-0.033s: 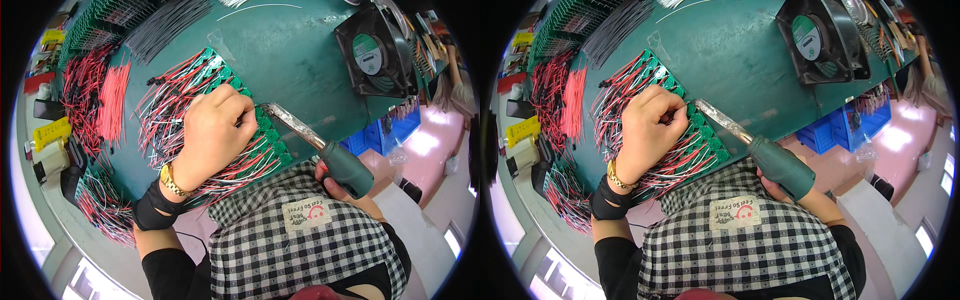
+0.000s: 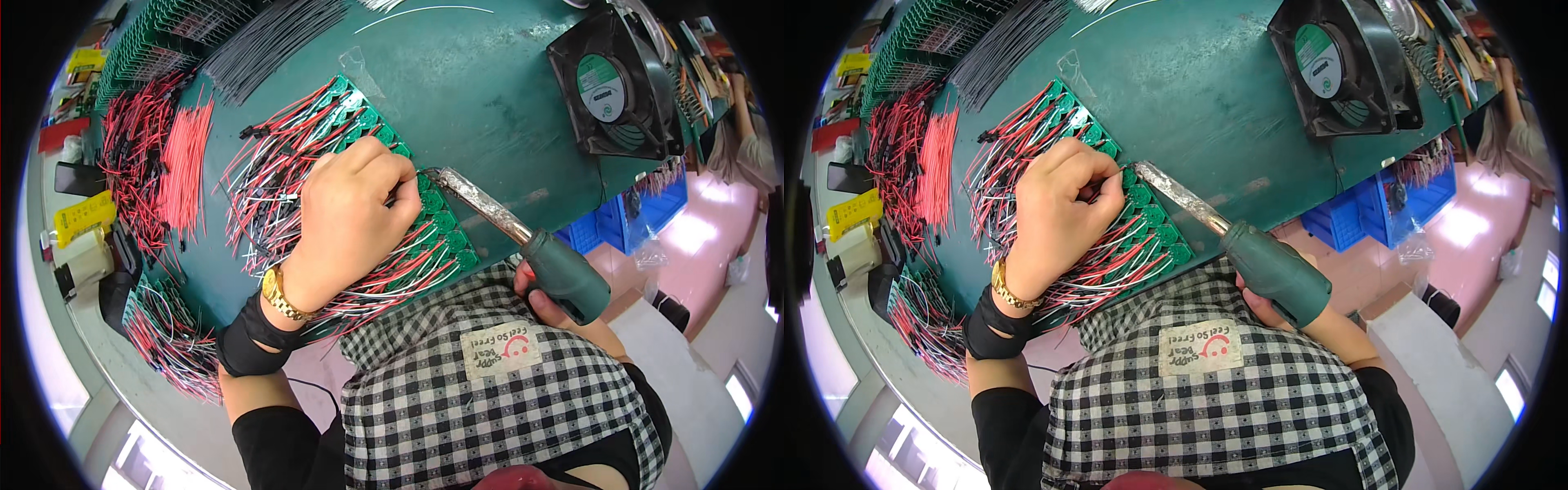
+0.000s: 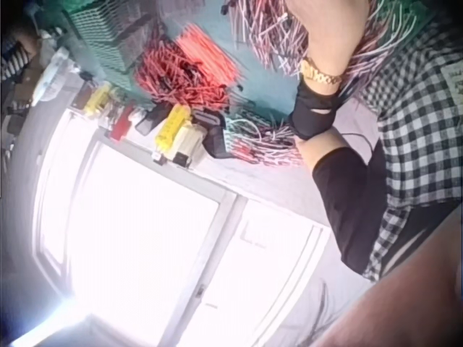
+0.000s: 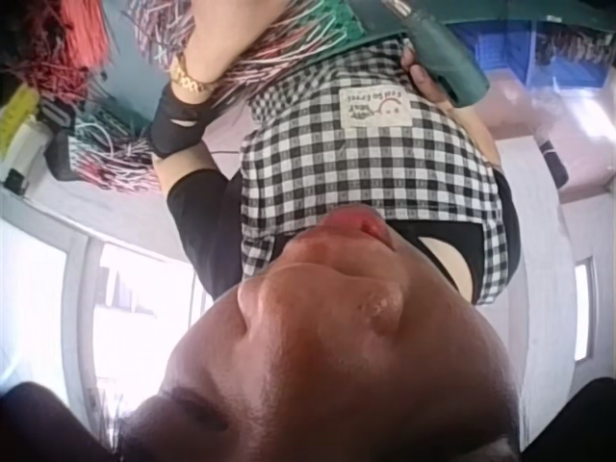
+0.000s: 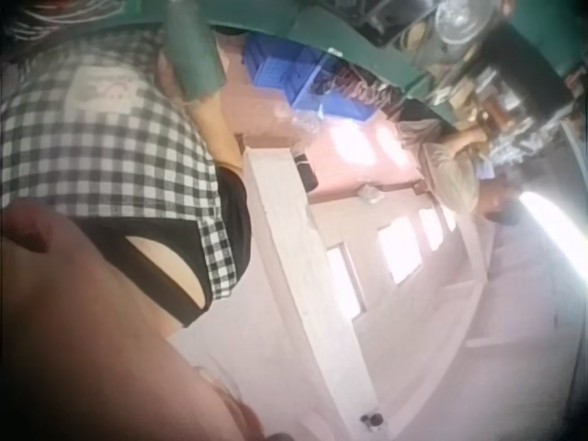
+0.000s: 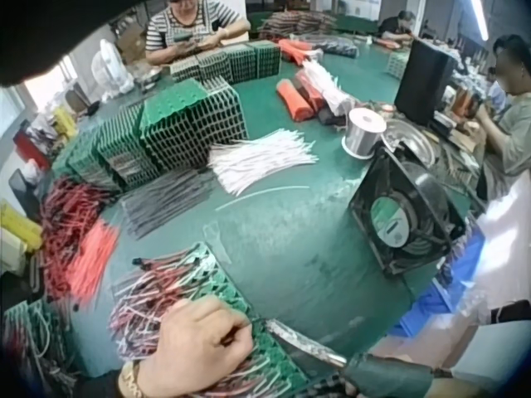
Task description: The person solders multiple color-coded wires onto small green printed circuit boards on an assembly line. This is done using a soldering iron and solder wire, with a fume extractor fan in use.
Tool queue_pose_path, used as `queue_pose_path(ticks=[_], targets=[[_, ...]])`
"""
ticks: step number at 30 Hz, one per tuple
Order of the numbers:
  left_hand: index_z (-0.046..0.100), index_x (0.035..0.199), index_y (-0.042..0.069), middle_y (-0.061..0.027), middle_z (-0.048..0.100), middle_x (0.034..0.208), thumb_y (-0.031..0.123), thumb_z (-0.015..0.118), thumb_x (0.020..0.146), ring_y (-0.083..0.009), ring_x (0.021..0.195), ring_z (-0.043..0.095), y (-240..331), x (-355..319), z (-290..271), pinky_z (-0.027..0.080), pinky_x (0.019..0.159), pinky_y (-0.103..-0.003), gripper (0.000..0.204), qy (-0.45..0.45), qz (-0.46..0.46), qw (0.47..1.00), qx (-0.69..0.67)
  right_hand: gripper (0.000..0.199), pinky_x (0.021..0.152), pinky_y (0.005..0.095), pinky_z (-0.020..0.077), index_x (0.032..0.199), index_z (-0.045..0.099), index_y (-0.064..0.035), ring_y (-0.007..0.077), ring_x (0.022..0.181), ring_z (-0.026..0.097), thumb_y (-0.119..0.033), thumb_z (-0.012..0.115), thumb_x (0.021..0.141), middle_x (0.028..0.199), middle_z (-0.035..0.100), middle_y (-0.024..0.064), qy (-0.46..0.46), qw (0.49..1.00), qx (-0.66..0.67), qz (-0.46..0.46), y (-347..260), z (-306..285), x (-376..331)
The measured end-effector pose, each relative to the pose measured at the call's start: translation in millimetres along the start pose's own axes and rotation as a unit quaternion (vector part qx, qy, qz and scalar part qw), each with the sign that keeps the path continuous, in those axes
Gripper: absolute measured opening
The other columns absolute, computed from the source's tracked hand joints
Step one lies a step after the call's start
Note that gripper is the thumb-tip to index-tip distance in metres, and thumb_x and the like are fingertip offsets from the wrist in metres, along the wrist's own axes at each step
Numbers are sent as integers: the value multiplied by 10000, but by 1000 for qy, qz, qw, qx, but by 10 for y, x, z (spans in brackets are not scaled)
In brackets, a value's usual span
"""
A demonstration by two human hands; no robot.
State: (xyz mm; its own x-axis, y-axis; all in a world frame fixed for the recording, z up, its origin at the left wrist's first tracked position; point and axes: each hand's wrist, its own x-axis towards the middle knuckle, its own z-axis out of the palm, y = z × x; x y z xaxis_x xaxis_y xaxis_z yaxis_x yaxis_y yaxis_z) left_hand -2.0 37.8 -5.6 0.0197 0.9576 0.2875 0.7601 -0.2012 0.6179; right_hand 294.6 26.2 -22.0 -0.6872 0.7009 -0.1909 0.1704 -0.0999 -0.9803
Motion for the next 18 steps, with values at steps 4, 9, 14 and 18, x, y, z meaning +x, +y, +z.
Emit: queue_pose_path(ticks=[4,9,14,18], targets=[[611,698,31,-35,527,650,-43,662,668,-120,490,516,17,22,-10,416,457,-244,95,-2,1,1000,12,303,698,295,448,1107,527,-81,154,788,533,-167,638,838,886,558,82,-9,999,-27,-25,26,-1,11],[615,693,30,-29,538,649,-28,668,663,-135,494,526,16,44,-27,430,468,-253,84,-8,19,1000,14,302,690,292,450,1099,513,-81,157,765,534,-150,638,834,875,561,93,-18,998,-39,-37,82,-32,7],[622,690,31,-36,551,656,-15,674,663,-153,502,541,16,55,-35,438,471,-266,75,-17,18,999,26,314,665,289,454,1095,491,-72,161,741,537,-141,640,828,860,560,105,-13,997,-47,-56,100,-11,18],[626,691,33,-43,555,659,-10,677,662,-170,513,550,10,60,-32,442,472,-273,73,-21,15,999,31,289,697,299,464,1071,480,-11,176,763,556,-125,593,831,860,565,108,-54,995,-81,-18,-46,-109,50]])
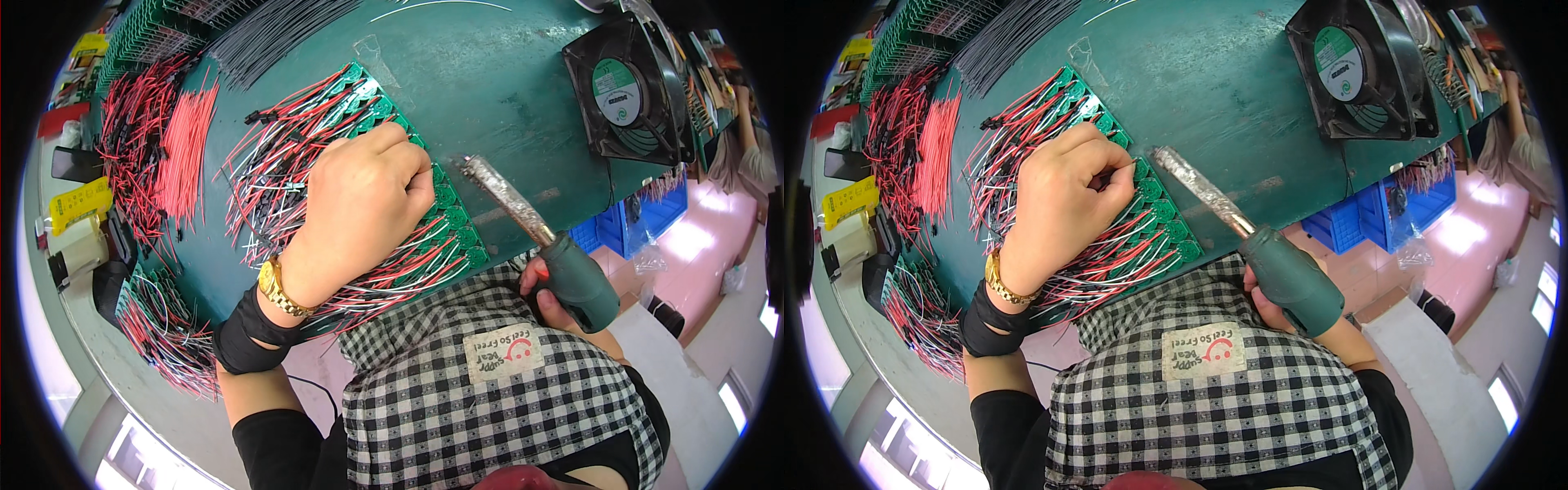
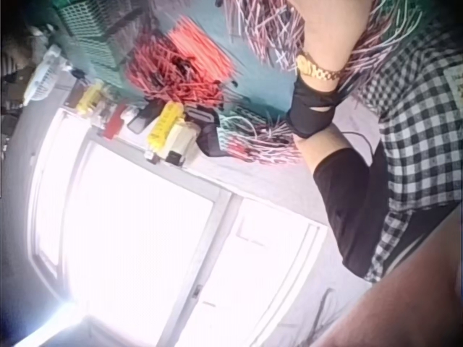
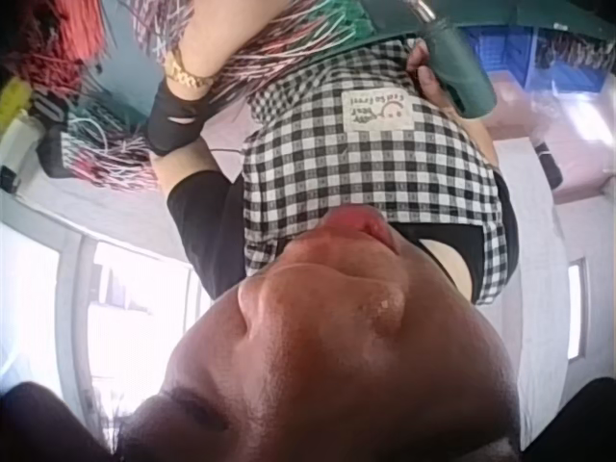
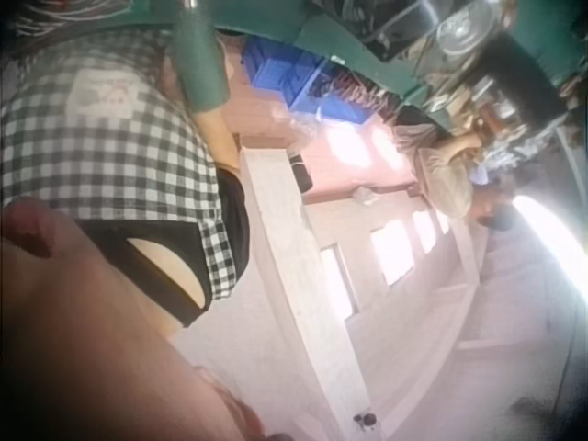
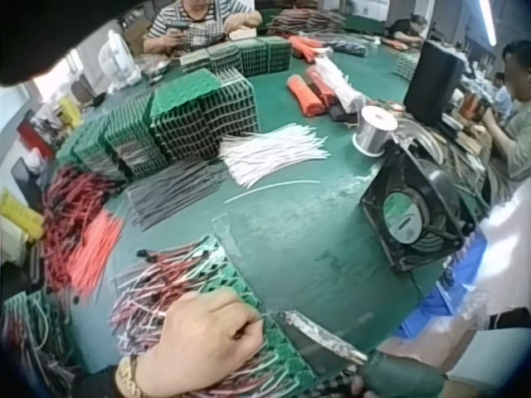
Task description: The person solders multiple color-coded wires onto small green printed circuit boards on an assembly line. This is done using a soldering iron and solder wire, with a fume extractor fan in use.
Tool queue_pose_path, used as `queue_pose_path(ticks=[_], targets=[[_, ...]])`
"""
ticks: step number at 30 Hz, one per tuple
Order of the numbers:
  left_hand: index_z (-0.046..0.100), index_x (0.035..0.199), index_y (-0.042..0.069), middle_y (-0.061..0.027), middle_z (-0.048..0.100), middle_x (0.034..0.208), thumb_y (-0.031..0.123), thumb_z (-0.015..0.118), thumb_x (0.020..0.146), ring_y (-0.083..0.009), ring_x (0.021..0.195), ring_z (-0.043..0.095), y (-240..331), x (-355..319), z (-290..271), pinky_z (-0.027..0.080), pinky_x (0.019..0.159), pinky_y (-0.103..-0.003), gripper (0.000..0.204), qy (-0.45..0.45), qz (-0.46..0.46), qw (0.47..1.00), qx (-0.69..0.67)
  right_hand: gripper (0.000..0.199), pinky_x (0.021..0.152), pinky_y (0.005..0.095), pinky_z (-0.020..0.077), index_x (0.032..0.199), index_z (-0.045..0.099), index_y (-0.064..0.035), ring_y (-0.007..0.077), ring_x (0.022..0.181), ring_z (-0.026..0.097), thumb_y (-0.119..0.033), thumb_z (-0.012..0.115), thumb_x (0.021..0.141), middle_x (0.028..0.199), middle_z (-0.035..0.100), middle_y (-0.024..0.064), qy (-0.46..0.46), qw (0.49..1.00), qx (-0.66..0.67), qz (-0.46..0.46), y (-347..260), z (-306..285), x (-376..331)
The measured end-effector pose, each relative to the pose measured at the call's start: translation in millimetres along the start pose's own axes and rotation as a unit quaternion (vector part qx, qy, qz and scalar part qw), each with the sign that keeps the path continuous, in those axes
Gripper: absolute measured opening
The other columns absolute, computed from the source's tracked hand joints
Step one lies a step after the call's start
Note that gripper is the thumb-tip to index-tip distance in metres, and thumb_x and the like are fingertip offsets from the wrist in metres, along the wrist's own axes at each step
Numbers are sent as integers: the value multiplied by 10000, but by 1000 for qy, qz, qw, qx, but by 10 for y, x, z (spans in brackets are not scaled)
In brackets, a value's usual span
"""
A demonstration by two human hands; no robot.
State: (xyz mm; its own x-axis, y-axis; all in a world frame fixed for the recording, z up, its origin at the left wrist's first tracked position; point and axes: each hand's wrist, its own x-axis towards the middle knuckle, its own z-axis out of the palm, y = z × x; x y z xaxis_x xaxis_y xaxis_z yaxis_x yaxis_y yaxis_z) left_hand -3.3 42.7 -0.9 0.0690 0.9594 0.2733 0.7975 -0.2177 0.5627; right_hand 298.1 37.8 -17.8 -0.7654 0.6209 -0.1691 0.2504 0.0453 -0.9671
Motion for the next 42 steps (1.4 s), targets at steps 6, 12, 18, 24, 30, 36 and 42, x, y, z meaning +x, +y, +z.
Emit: queue_pose_path(ticks=[6,12,18,24,30,36,42], targets=[[628,692,37,-48,552,657,1,680,666,-182,517,551,-3,11,2,445,476,-284,68,-3,-1,1000,-4,294,743,277,462,1027,499,30,168,785,574,-167,575,822,834,586,95,-36,998,-36,49,-192,-139,87],[630,697,43,-58,546,664,12,682,671,-208,528,550,-5,12,11,439,479,-306,66,-6,-3,1000,-9,178,640,268,474,955,568,-22,129,694,555,-93,569,792,799,569,42,70,994,62,48,-264,17,130],[633,818,57,-54,570,747,21,687,674,-235,641,565,-34,-9,-21,440,581,-343,158,-50,55,996,45,228,637,255,478,1013,567,-14,115,703,546,-84,577,797,821,562,37,122,972,176,94,-323,93,96],[640,911,26,-53,585,822,63,629,687,-204,704,550,76,-92,-160,423,665,-327,227,-91,142,971,167,289,640,278,475,1080,543,-44,146,712,562,-171,595,826,821,571,67,75,993,81,50,-286,-3,56],[646,971,2,-62,598,871,70,575,691,-191,731,551,149,-109,-190,422,674,-321,297,-109,148,962,201,329,656,284,468,1098,533,-48,148,723,557,-235,624,843,840,572,66,31,999,-23,14,-195,-39,28],[631,906,-8,-43,495,772,120,562,691,-166,685,480,123,-131,-83,379,613,-302,259,-51,184,955,227,295,679,255,457,1034,560,-24,121,713,543,-217,638,825,843,574,32,35,997,-63,25,-222,-37,53],[630,923,-8,-50,526,814,122,560,696,-168,698,486,114,-175,-38,385,611,-297,270,-40,177,955,233,311,671,261,456,1062,542,-15,127,716,546,-207,616,829,837,573,42,34,996,-79,14,-208,-27,37]])
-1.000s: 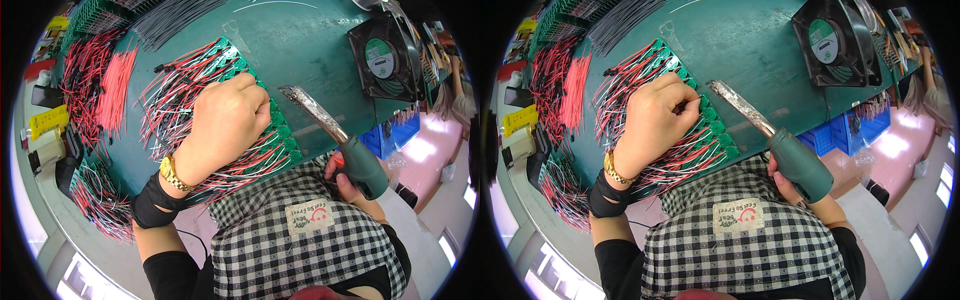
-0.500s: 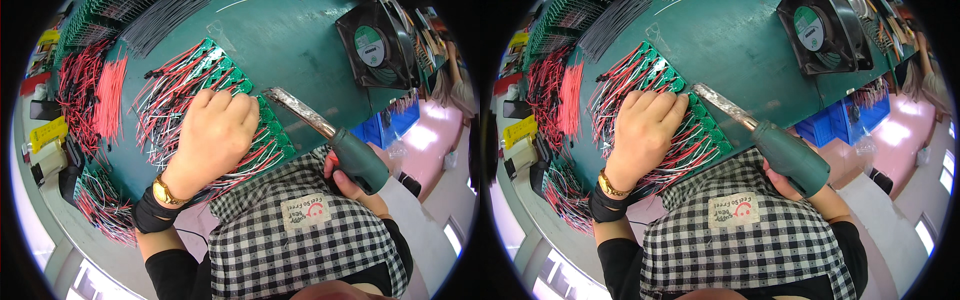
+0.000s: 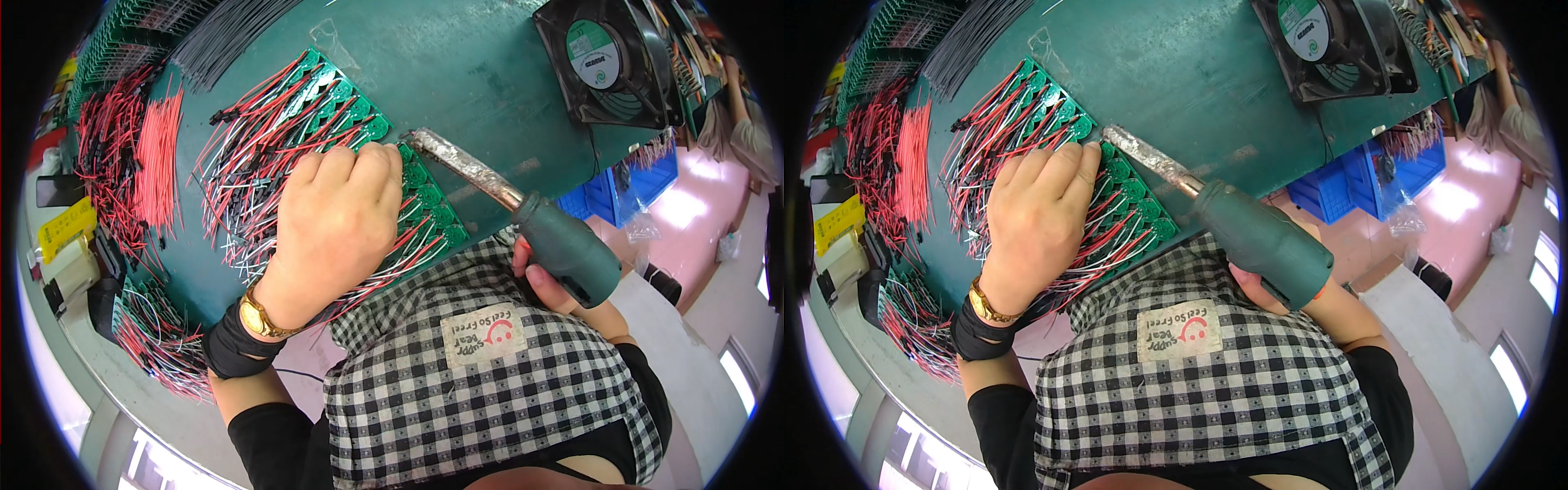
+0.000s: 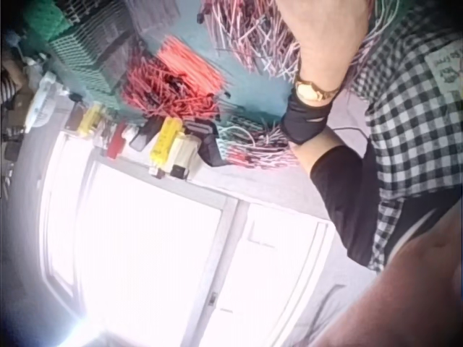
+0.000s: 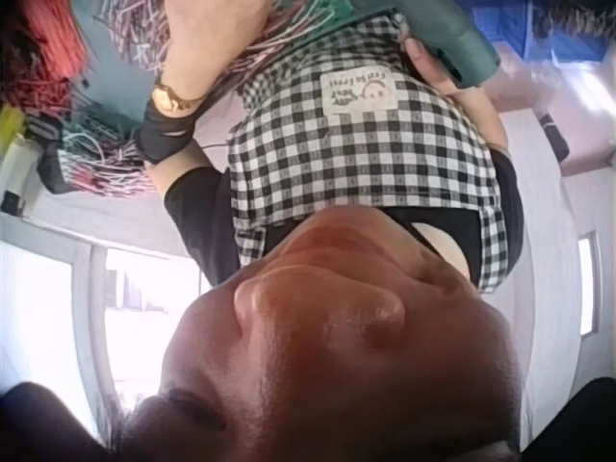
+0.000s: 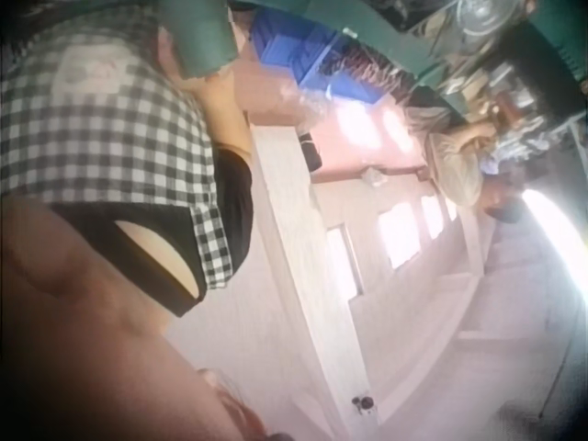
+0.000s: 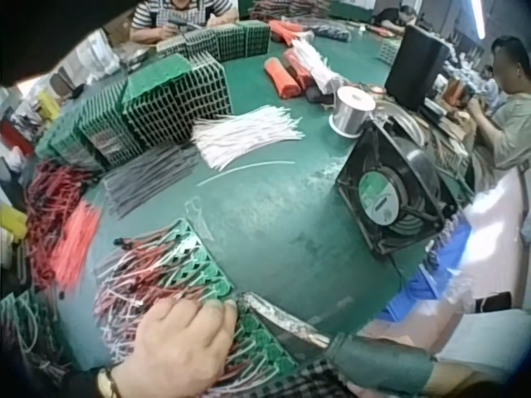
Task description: The person solders multiple color-coded wires onto small green printed circuit boards on an assembly line. This is done using a soldering iron and solder wire, with a fume extractor fan in use.
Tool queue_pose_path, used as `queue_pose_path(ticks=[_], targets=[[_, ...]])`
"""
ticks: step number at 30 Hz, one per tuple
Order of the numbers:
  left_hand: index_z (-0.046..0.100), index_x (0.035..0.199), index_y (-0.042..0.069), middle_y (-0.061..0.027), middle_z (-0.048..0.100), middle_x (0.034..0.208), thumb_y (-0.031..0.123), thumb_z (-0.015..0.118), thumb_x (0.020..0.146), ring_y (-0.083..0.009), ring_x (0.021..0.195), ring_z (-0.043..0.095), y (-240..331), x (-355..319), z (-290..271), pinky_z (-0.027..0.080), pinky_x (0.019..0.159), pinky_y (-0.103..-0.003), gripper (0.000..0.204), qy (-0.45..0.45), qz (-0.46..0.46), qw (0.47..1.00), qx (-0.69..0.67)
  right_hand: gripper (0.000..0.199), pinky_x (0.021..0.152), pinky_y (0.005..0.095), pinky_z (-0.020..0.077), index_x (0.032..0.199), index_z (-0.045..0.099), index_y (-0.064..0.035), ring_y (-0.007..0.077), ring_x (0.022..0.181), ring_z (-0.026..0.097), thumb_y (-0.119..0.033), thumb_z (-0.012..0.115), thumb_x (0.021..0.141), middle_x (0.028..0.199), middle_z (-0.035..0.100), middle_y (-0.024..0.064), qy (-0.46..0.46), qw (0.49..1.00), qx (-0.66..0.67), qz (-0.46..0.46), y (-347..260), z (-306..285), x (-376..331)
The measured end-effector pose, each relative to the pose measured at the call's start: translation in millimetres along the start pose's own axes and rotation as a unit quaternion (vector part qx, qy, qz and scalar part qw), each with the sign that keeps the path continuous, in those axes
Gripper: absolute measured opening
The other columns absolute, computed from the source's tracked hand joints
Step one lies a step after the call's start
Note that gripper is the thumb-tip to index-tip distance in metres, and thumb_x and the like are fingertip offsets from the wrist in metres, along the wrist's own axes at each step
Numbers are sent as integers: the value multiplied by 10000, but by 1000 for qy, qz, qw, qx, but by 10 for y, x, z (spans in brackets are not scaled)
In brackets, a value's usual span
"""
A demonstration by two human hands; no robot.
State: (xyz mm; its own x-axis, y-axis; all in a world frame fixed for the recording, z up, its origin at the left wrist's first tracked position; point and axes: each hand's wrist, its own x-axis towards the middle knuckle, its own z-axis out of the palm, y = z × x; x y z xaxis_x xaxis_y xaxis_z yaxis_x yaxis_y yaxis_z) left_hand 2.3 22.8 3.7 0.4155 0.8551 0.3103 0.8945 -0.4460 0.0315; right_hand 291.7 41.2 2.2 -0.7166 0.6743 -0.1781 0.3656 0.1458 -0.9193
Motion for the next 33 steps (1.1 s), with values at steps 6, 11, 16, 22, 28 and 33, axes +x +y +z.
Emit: queue_pose_path(ticks=[6,11,16,22,28,33], targets=[[633,931,-3,-55,541,823,120,561,701,-169,709,493,23,1,-22,395,612,-289,270,1,-18,1000,-5,278,658,272,462,1070,521,-12,132,719,548,-170,577,848,836,570,59,-3,1000,-11,-8,35,-4,-64],[630,1010,-19,-75,606,932,67,561,701,-191,767,569,89,7,-96,451,670,-304,329,-63,-41,997,13,259,671,272,464,1055,528,-14,128,732,544,-163,578,849,842,565,59,-2,1000,-16,-22,72,-9,-64],[630,1012,-22,-77,609,938,61,556,702,-190,771,573,103,25,-118,456,673,-303,329,-61,-52,997,2,277,683,260,463,1062,532,-16,119,738,538,-166,602,840,844,562,41,30,999,-1,-18,62,71,-41],[632,997,-27,-61,564,875,88,554,713,-174,736,527,103,18,-74,425,637,-290,316,-51,-34,998,28,275,747,322,521,959,638,-8,280,808,647,-60,639,689,922,651,122,79,994,66,41,17,126,-2],[629,977,-33,-49,514,810,120,549,727,-162,700,477,100,0,-20,394,602,-282,304,-26,-15,998,51,329,740,308,520,1013,628,-4,256,798,647,-74,641,692,917,652,108,55,997,56,5,61,97,7],[627,978,-34,-51,513,817,122,550,728,-163,708,478,103,2,-14,396,607,-282,305,-25,-12,998,56,365,714,288,515,1039,621,-13,227,766,645,-98,651,685,885,648,85,45,999,24,-18,139,97,-3]])
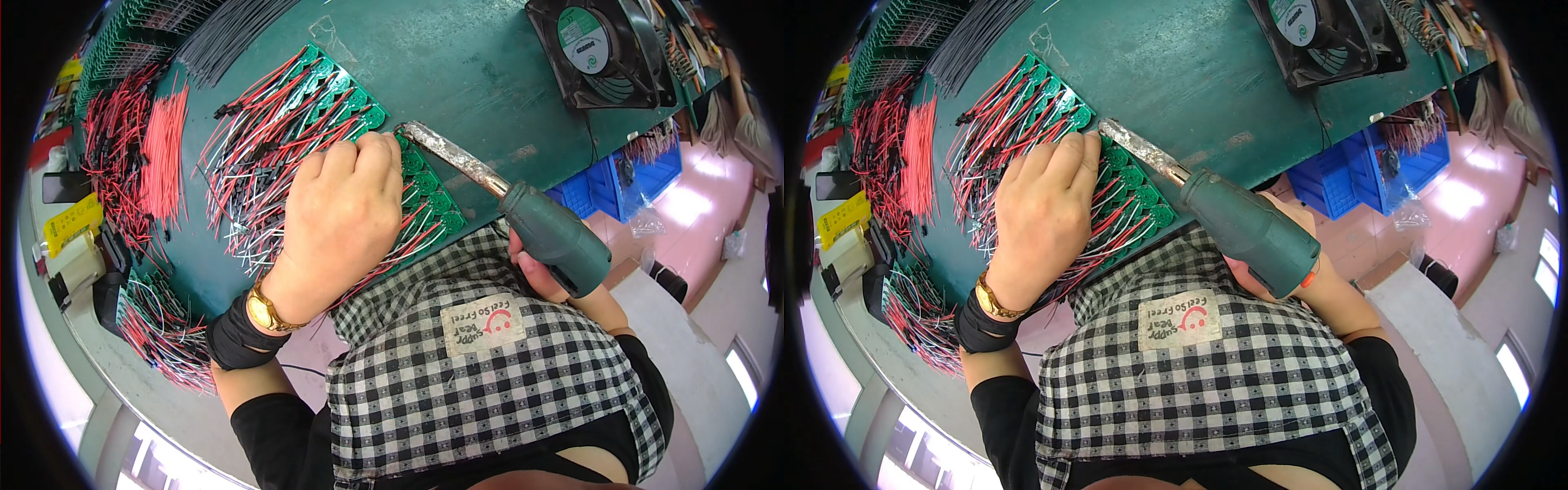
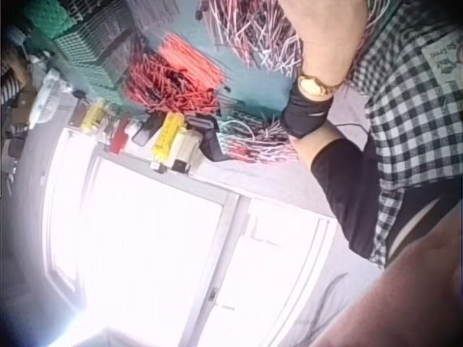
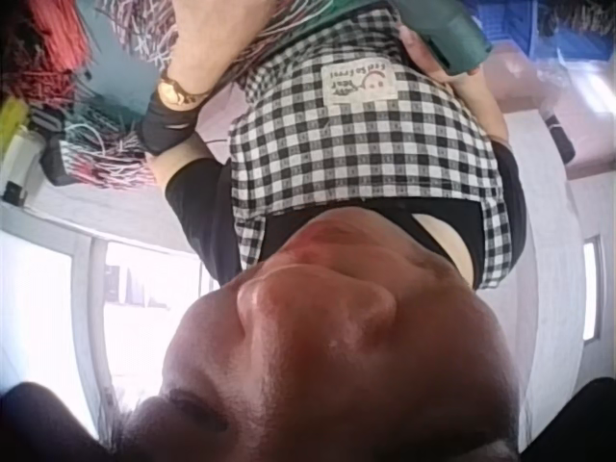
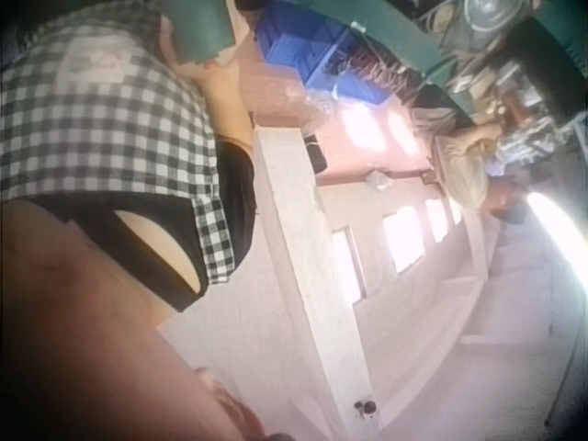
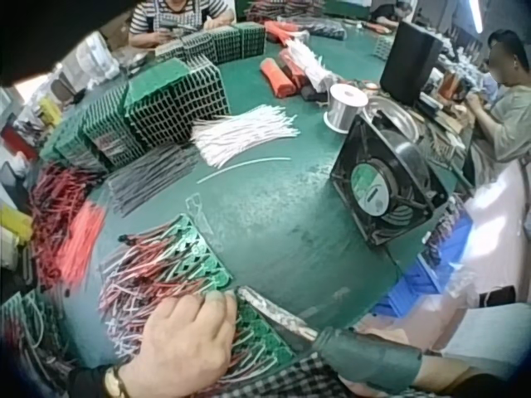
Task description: The person solders multiple color-coded wires onto small green printed circuit boards on an assembly line. This is done using a soldering iron and solder wire, with a fume extractor fan in use.
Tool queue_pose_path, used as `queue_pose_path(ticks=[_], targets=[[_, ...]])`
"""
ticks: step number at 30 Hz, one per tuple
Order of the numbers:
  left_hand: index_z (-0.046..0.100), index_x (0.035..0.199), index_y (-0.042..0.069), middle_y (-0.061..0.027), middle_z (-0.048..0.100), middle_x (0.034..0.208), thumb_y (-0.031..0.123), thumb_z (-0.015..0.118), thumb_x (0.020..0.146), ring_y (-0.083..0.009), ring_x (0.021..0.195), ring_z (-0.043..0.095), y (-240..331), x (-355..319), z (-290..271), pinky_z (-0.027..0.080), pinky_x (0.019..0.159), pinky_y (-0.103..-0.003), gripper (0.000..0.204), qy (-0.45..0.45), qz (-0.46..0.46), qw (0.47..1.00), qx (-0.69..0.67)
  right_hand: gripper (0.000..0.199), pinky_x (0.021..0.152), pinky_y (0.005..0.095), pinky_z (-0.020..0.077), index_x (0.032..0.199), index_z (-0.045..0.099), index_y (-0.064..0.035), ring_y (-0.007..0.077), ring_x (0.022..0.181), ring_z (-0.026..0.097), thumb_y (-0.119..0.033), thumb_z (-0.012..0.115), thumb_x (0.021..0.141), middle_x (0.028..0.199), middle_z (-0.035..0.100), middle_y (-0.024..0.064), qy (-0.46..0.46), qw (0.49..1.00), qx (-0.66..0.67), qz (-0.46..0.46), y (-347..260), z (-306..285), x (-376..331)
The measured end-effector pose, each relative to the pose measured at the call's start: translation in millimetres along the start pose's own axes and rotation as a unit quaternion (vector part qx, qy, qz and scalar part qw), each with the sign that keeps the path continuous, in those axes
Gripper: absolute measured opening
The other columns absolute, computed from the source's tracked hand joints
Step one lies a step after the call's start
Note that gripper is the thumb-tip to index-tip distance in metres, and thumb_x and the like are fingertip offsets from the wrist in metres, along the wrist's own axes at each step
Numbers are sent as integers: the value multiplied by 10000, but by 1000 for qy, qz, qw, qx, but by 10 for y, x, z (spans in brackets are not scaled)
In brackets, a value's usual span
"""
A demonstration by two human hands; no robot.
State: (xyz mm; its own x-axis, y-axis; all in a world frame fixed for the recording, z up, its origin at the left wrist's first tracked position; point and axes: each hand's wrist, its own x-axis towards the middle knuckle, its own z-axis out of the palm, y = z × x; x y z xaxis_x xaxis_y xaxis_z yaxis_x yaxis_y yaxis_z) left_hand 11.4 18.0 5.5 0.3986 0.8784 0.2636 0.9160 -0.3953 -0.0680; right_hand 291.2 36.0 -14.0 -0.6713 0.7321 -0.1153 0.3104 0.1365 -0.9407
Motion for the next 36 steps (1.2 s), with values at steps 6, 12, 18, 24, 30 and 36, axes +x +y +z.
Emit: queue_pose_path(ticks=[6,12,18,24,30,36], targets=[[626,970,-26,-50,517,822,121,553,725,-160,709,480,6,-1,0,397,607,-281,295,-6,-1,1000,4,260,649,267,479,987,596,-13,168,707,586,-120,627,752,818,603,58,20,1000,-9,-21,49,20,-25],[624,942,-3,-32,490,783,118,553,725,-151,690,477,-8,10,-6,394,596,-274,259,-2,-10,1000,-14,313,579,251,414,1131,486,-16,124,648,505,-164,540,860,781,547,65,71,996,-12,-45,98,46,10],[624,937,2,-28,486,773,110,557,725,-153,690,483,-3,-7,-21,396,595,-278,247,-9,-18,1000,-16,153,650,286,475,908,612,-28,168,696,591,-8,590,758,780,609,48,113,990,89,-1,104,94,31],[626,927,12,-19,498,773,105,561,721,-148,698,491,-31,8,-49,396,592,-282,236,22,-10,999,-20,185,651,274,463,972,587,-15,159,668,554,-17,559,789,772,579,54,100,989,101,-38,153,133,50],[635,1001,8,-41,597,900,67,562,710,-173,734,560,-46,-40,-147,447,638,-293,306,-61,-48,996,-32,378,645,287,457,1215,479,-5,125,707,527,-57,540,846,836,561,59,99,969,219,-61,204,211,51],[638,966,50,-73,642,925,16,588,699,-222,768,610,-239,-228,-261,491,673,-325,274,1,-128,982,-136,391,659,289,454,1218,463,0,144,722,512,-122,536,854,832,547,82,165,947,275,-26,250,266,62]])
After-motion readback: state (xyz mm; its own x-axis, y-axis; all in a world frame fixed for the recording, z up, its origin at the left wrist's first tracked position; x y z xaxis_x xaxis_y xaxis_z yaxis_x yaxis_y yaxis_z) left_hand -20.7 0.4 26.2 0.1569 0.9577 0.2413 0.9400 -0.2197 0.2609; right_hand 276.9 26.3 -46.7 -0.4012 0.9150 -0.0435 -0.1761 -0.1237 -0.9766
